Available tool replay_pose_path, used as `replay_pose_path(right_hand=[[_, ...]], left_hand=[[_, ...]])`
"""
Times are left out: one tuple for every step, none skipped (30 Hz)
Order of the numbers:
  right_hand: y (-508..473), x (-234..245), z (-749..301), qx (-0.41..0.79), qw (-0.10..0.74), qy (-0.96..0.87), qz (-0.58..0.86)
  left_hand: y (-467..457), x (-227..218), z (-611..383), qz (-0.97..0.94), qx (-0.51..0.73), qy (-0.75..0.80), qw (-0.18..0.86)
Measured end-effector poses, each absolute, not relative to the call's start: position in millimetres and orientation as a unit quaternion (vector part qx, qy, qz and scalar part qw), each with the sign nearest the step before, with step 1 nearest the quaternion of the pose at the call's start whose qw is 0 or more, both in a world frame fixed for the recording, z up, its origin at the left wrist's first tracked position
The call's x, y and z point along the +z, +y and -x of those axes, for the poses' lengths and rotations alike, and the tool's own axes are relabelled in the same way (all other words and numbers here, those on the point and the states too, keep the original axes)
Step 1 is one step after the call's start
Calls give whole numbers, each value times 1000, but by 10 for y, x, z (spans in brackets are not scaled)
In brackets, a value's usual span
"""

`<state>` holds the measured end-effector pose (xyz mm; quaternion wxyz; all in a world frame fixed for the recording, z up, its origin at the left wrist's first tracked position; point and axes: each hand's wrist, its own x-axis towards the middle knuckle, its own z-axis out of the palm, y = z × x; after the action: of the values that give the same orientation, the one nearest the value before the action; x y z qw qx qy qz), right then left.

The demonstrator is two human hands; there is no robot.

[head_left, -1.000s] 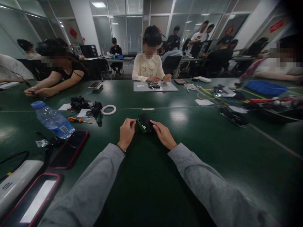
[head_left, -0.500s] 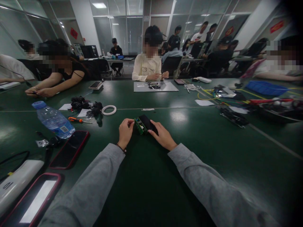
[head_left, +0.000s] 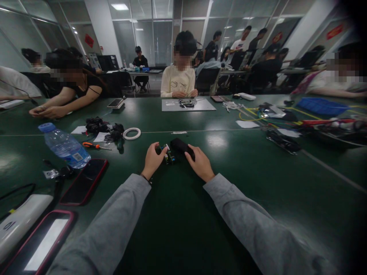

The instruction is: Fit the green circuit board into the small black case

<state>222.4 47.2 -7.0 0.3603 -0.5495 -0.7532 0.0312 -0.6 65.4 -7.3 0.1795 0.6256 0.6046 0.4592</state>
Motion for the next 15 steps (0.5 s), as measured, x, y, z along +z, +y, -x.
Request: replay_pose_path(right_hand=[[475,-70,-2227,30,365,-747,555],[478,-69,-2230,29,368,-742,560],[480,-68,-2232,29,371,-737,564],[481,-68,-2235,30,373,-733,568],[482,-68,-2237,31,374,-730,571],[483,-69,-2239,32,376,-728,573],[484,-70,-2240,34,377,-727,573],[486,-73,-2243,36,379,-726,572],[489,-76,-2245,40,381,-726,571],[493,-82,-2248,44,383,-725,570],[498,-89,-2251,48,384,-726,569],[504,-98,-2255,51,384,-727,567],[512,-108,-2259,54,384,-728,565],[521,-119,-2263,56,385,-730,561],[532,-131,-2268,58,389,-733,556]], left_hand=[[651,-71,1,-635,442,610,169],[648,-68,-1,-644,425,616,160],[646,-65,-2,-653,410,619,151],[644,-62,-1,-660,397,620,145],[644,-58,2,-666,389,621,141],[645,-56,5,-670,386,620,138],[647,-55,9,-672,385,617,136],[651,-56,13,-674,387,615,137],[654,-59,18,-673,391,612,141],[658,-62,22,-671,396,610,145],[662,-67,26,-669,400,608,149],[665,-72,29,-666,404,608,153],[666,-77,32,-663,409,607,156],[665,-81,35,-660,413,607,158],[663,-83,38,-656,419,607,160]])
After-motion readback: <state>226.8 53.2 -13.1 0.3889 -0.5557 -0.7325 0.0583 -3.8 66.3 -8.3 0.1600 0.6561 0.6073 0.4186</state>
